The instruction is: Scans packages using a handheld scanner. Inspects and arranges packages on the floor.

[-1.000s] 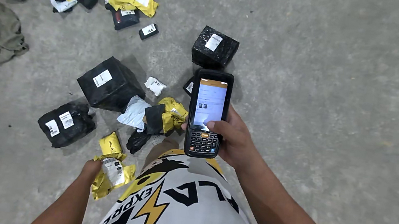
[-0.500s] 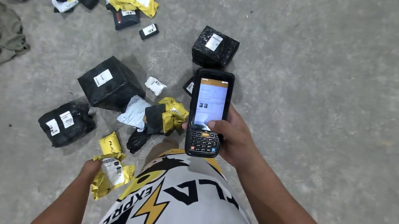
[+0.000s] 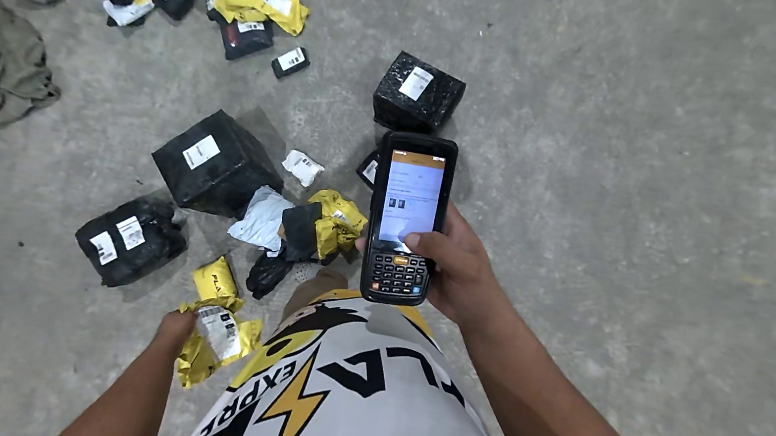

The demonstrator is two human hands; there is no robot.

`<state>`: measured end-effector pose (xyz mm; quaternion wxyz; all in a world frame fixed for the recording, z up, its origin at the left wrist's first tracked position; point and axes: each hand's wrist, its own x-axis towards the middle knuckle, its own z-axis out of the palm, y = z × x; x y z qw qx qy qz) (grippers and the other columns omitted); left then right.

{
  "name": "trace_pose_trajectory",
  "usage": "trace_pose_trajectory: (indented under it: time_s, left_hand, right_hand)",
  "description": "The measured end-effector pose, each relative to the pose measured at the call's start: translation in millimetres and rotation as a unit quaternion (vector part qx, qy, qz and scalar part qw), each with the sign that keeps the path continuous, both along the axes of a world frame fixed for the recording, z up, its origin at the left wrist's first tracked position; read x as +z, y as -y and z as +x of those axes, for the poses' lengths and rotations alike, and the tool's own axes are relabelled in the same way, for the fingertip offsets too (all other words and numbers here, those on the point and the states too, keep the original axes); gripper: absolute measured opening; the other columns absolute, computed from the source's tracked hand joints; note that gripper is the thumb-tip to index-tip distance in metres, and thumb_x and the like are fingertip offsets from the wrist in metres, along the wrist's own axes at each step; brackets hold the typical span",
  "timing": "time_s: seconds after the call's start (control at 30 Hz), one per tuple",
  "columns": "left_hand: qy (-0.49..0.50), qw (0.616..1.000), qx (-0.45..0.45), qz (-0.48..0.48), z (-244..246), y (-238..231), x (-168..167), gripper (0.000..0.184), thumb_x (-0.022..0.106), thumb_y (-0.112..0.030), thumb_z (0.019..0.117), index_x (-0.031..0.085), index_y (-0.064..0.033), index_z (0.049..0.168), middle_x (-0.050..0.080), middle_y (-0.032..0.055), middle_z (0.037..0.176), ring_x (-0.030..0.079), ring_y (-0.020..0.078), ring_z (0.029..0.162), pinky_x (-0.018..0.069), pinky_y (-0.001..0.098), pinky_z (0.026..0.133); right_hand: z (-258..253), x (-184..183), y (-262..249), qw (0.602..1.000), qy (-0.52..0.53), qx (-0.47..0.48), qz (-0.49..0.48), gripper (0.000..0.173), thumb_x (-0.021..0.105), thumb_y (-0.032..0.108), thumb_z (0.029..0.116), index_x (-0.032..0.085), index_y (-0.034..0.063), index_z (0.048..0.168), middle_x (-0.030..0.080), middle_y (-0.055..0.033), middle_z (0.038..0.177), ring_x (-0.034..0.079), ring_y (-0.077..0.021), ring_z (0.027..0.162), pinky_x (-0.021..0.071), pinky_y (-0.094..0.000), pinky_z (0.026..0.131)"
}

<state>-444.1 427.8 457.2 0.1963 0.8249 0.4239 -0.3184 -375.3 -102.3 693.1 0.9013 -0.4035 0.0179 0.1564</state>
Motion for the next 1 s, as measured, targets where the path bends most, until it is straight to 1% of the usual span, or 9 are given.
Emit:
trace_pose_trajectory:
  time_s: [0.1,0.33,0.47,0.57,0.73,0.8,0.87,0.93,1.0]
  left_hand:
    - [0.003,1.0,-0.001,0.003,1,2,3,0.041,0.06,-0.026,0.1022,0.062,0.0097,0.123,0.061,0.0323,0.125,0.059,0.0456,0.115,0.0462,0.0653,0.095]
    - [0.016,1.0,0.012,0.005,-2,0,-1,0.041,0.061,-0.024,0.1006,0.061,0.0089,0.125,0.06,0.0319,0.127,0.059,0.0452,0.116,0.0462,0.0657,0.096]
    - [0.016,1.0,0.013,0.001,-3,3,4,0.041,0.06,-0.025,0.1011,0.061,0.0091,0.124,0.061,0.0317,0.126,0.059,0.045,0.116,0.0466,0.0651,0.095]
    - [0.01,1.0,0.01,0.008,-5,4,6,0.041,0.06,-0.025,0.1015,0.062,0.0088,0.124,0.061,0.0316,0.126,0.059,0.045,0.116,0.0462,0.0653,0.096]
    - [0.005,1.0,-0.019,0.009,2,6,7,0.043,0.061,-0.029,0.101,0.063,0.0079,0.124,0.062,0.0318,0.125,0.061,0.0459,0.115,0.0468,0.0663,0.096]
    - [-0.003,1.0,-0.028,0.014,9,8,9,0.044,0.063,-0.031,0.0993,0.063,0.006,0.124,0.063,0.0309,0.124,0.061,0.0455,0.115,0.0474,0.0665,0.096]
    - [-0.029,0.997,-0.063,0.027,16,9,6,0.046,0.065,-0.034,0.0973,0.064,0.0049,0.123,0.063,0.0311,0.125,0.061,0.0465,0.117,0.047,0.068,0.097]
    - [-0.06,0.991,-0.118,0.018,27,20,-4,0.047,0.067,-0.034,0.0961,0.065,0.0059,0.121,0.064,0.0321,0.123,0.061,0.0479,0.116,0.0475,0.0685,0.097]
    - [-0.087,0.977,-0.193,0.008,54,52,-23,0.047,0.067,-0.034,0.0967,0.066,0.0077,0.119,0.064,0.0326,0.122,0.062,0.0471,0.116,0.0481,0.0671,0.098]
  right_hand:
    - [-1,2,0,1.0,-0.005,-0.002,-0.014,0.06,0.059,0.016,0.0934,0.033,0.0158,0.148,0.067,-0.0217,0.117,0.071,-0.0336,0.102,0.0606,-0.0489,0.089]
    - [-4,0,-2,1.0,-0.002,-0.003,0.005,0.06,0.059,0.014,0.0938,0.033,0.0166,0.148,0.066,-0.0224,0.118,0.07,-0.0348,0.103,0.06,-0.0507,0.089]
    - [-6,1,-3,1.0,-0.014,-0.006,-0.015,0.063,0.062,0.018,0.0921,0.033,0.0163,0.148,0.067,-0.0214,0.118,0.071,-0.0338,0.103,0.0605,-0.0493,0.089]
    - [-8,1,-4,1.0,-0.016,-0.006,-0.012,0.062,0.06,0.016,0.0928,0.033,0.0155,0.148,0.066,-0.0222,0.118,0.071,-0.0342,0.103,0.0604,-0.0494,0.089]
    - [-10,0,-4,1.0,-0.015,-0.007,-0.005,0.06,0.058,0.014,0.0933,0.033,0.0162,0.148,0.066,-0.022,0.117,0.071,-0.0337,0.102,0.0607,-0.0489,0.088]
    - [-12,-4,-4,1.0,-0.023,-0.01,-0.001,0.064,0.061,0.015,0.092,0.032,0.0163,0.149,0.065,-0.023,0.119,0.07,-0.0356,0.104,0.0602,-0.0505,0.089]
    - [-15,-8,-6,0.999,-0.031,-0.006,-0.003,0.071,0.066,0.016,0.0893,0.028,0.0153,0.15,0.066,-0.0216,0.12,0.07,-0.0346,0.105,0.0599,-0.0504,0.09]
    - [-19,-9,-7,0.999,-0.032,0.014,-0.022,0.077,0.067,0.015,0.0871,0.025,0.0117,0.152,0.064,-0.0173,0.124,0.069,-0.0292,0.108,0.059,-0.0477,0.092]
    - [-23,-10,-4,0.998,-0.037,0.035,-0.019,0.077,0.059,0.005,0.0884,0.018,0.0079,0.154,0.06,-0.0156,0.13,0.066,-0.0259,0.113,0.0578,-0.0466,0.095]
